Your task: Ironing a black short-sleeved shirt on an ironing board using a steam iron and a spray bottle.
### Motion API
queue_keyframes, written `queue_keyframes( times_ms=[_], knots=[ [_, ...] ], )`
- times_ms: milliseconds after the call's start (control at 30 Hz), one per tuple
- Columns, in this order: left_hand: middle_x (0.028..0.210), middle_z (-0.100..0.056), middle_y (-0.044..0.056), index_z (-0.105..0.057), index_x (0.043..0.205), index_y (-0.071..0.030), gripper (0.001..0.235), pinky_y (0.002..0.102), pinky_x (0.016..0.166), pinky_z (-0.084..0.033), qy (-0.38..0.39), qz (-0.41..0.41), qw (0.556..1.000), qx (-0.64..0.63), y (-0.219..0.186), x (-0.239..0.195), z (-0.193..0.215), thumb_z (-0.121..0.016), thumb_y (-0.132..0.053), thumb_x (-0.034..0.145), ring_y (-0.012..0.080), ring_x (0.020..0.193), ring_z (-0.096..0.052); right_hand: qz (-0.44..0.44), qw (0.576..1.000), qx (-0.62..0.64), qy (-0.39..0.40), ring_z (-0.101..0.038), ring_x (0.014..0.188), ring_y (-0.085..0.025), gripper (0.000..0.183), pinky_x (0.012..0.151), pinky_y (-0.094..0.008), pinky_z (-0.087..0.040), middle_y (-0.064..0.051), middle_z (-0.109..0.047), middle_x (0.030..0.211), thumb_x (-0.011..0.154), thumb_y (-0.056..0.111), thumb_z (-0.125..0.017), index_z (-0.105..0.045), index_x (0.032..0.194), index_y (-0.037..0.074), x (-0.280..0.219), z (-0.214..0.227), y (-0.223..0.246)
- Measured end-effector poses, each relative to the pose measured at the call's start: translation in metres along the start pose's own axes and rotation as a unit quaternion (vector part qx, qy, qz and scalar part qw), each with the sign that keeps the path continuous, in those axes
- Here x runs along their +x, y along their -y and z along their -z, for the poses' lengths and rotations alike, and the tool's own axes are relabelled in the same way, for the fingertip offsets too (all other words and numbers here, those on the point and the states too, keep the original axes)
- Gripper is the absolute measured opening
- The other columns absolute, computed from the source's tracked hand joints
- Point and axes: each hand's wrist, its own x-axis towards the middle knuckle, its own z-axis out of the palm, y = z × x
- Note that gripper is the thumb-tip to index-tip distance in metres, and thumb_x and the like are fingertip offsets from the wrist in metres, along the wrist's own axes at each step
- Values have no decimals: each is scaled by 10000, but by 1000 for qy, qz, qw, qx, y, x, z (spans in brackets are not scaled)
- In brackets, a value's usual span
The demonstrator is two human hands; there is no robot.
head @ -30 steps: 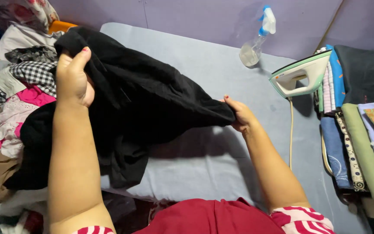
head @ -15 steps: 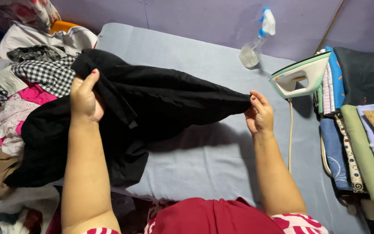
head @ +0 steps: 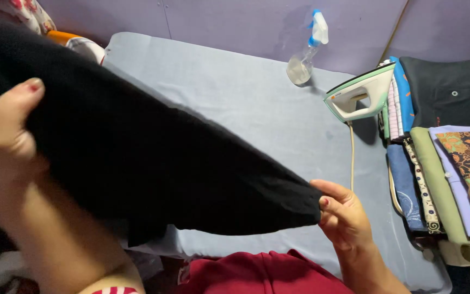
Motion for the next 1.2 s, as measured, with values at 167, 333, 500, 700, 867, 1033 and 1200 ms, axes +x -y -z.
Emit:
queue_keyframes(
  times_ms=[167, 333, 500, 700, 867, 1033, 1200],
  knots=[
    [1278, -617, 115, -468, 1441, -1, 616, 334, 1003, -508, 175, 177, 968, 27, 177, 82, -136, -666, -76, 862, 220, 1145, -592, 25, 963, -12, -268, -692, 1028, -185, 400, 878, -300, -558, -137, -707, 1190, 963, 10, -595, -585, 1355, -69, 55, 80, -35],
    [1413, -542, 178, -364, 1522, -2, 736, 365, 1059, -455, 149, 253, 947, 131, 360, 83, -192, -684, -82, 865, 300, 1285, -534, 33, 948, 1, -317, -710, 1056, -230, 399, 910, -341, -561, -156, -719, 1187, 942, 30, -563, -582, 1326, -77, 107, 142, -61],
    [1528, -360, 307, -243, 1548, 61, 857, 431, 1098, -353, 116, 211, 930, 279, 472, 93, -187, -741, -79, 865, 434, 1404, -350, 7, 936, 17, -352, -719, 1018, -260, 431, 897, -413, -588, -157, -711, 1130, 921, 85, -559, -548, 1343, -3, 129, 135, -53],
    [1347, -543, 290, -492, 1338, 113, 787, 435, 1021, -459, 274, 333, 784, 448, 411, 104, -187, -908, -264, 787, 392, 1261, -536, -53, 935, -186, -297, -689, 830, -157, 388, 732, -348, -595, -77, -687, 964, 923, 61, -679, -615, 1295, -30, 128, 157, -56],
    [1058, -721, 163, -640, 1028, 27, 353, 399, 869, -539, 178, 256, 914, 259, 393, 106, -208, -797, -205, 812, 272, 970, -682, -59, 915, -188, -352, -653, 577, -154, 188, 573, -339, -590, -90, -649, 754, 939, 116, -660, -621, 1051, -31, 122, 192, -60],
    [1157, -686, 238, -602, 1121, 61, 471, 448, 924, -515, 178, 206, 869, 413, 447, 98, -214, -815, -288, 889, 374, 1086, -650, -35, 816, -444, -368, -602, 557, -212, 181, 521, -365, -470, -108, -636, 711, 989, 168, -662, -701, 990, -9, 134, 178, -56],
    [1283, -616, 249, -550, 1280, 7, 662, 438, 969, -478, 203, 232, 860, 408, 437, 105, -210, -863, -292, 781, 381, 1203, -581, 34, 611, -727, -312, -681, 750, -389, 235, 679, -467, -537, -170, -695, 780, 974, 250, -638, -723, 903, 43, 145, 160, -49]
  ],
)
